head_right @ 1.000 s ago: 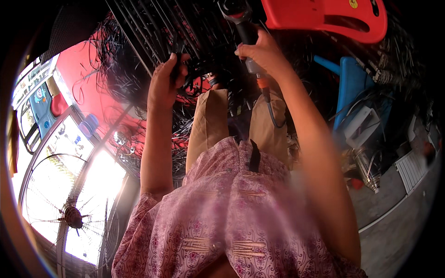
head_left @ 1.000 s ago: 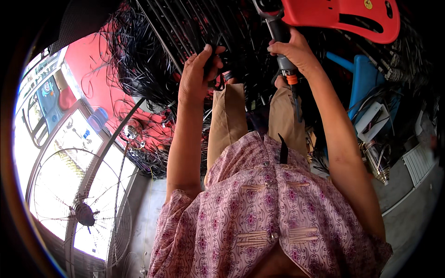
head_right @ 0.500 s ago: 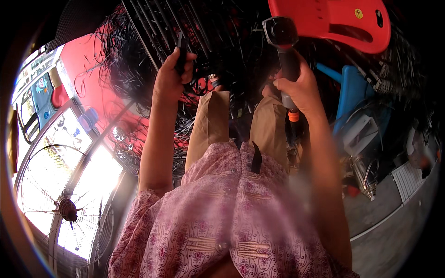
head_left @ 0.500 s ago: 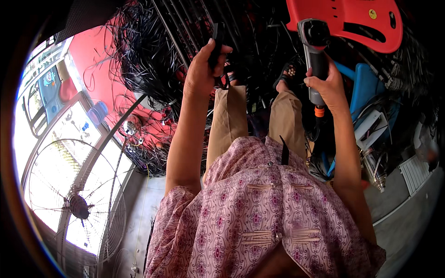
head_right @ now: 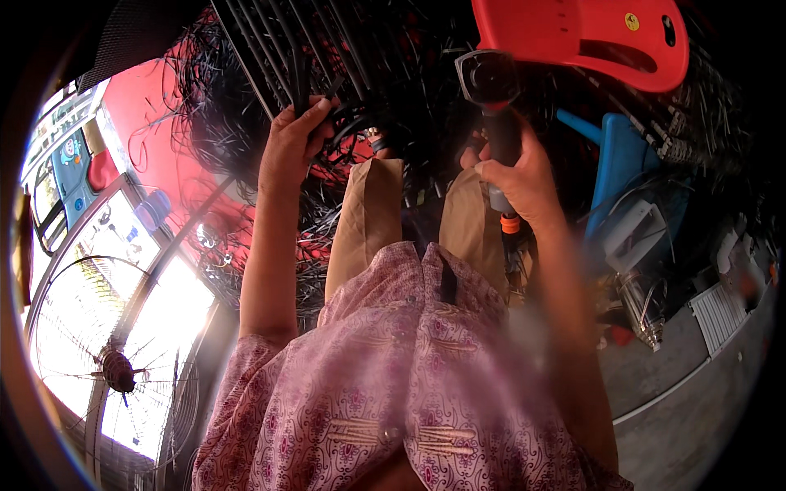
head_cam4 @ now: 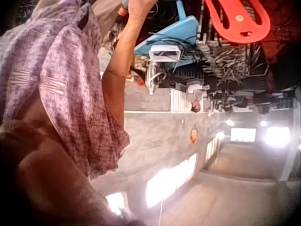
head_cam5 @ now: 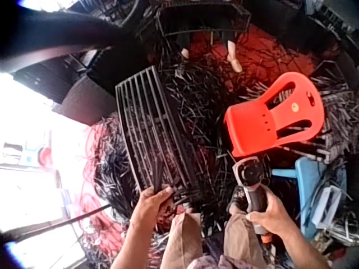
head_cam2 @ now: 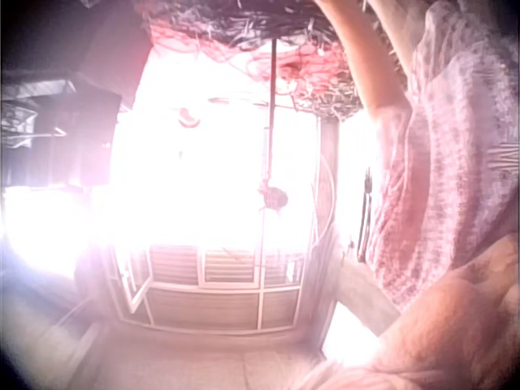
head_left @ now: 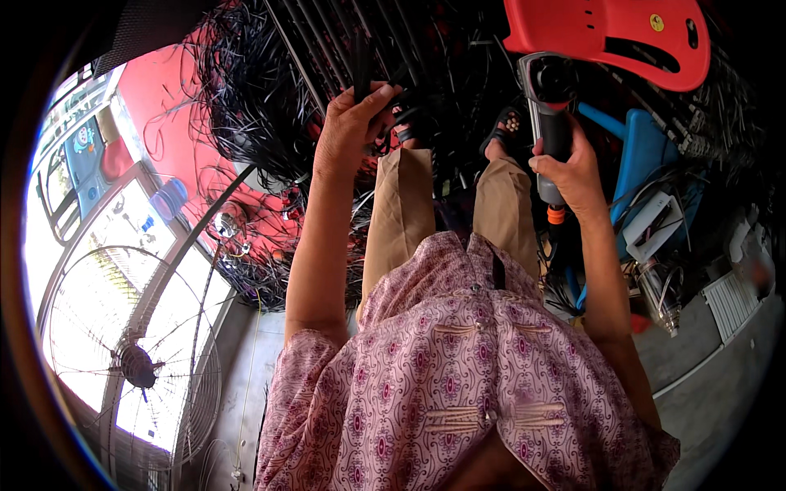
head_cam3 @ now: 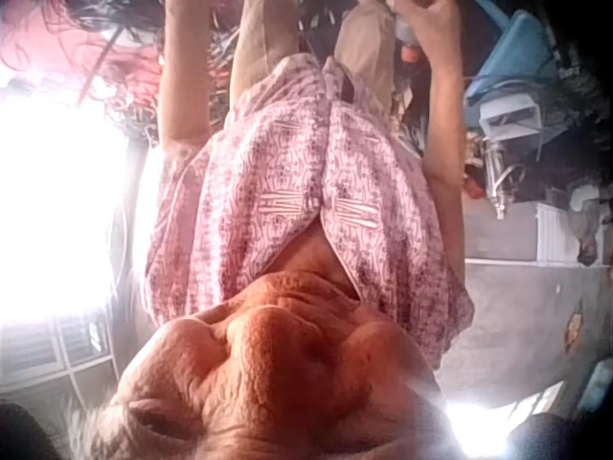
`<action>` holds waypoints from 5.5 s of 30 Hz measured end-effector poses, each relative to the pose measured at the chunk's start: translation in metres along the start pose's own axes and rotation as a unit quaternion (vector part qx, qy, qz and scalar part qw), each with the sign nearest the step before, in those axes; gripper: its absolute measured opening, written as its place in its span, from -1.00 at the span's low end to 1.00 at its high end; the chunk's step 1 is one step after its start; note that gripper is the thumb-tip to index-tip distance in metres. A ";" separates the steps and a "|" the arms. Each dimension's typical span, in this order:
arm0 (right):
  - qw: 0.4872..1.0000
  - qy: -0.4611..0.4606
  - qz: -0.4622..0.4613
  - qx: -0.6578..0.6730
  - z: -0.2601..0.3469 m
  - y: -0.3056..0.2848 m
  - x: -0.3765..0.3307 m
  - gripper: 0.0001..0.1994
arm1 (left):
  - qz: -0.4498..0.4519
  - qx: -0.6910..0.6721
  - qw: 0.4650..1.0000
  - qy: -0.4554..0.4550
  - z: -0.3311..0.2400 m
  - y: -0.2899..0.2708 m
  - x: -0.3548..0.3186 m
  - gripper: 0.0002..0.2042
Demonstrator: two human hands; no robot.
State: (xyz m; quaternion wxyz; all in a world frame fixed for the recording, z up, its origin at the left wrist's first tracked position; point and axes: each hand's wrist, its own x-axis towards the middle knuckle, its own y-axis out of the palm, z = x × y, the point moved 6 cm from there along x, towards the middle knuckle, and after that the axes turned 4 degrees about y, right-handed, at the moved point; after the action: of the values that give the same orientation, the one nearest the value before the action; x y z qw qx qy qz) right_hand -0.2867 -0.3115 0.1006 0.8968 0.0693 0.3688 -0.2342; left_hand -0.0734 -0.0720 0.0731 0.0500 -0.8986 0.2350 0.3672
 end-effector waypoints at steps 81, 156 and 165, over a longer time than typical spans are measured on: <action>0.997 -0.018 -0.037 -0.062 0.004 0.035 -0.050 -0.81 | 0.107 0.056 0.992 0.026 0.005 0.009 0.010 -0.82; 0.954 -0.082 0.049 -0.284 0.039 0.084 -0.020 -0.50 | 0.045 0.517 0.836 0.178 -0.013 0.034 0.039 -0.66; 0.927 -0.053 0.018 -0.371 0.042 0.088 -0.022 -0.48 | 0.057 0.499 0.841 0.204 -0.008 0.035 0.046 -0.63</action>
State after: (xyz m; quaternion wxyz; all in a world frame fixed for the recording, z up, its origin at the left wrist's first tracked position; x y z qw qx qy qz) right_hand -0.2326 -0.2383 0.1423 0.8806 -0.2745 0.3802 -0.0676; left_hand -0.0561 -0.1230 0.0504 0.4213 -0.7919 0.4419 0.0114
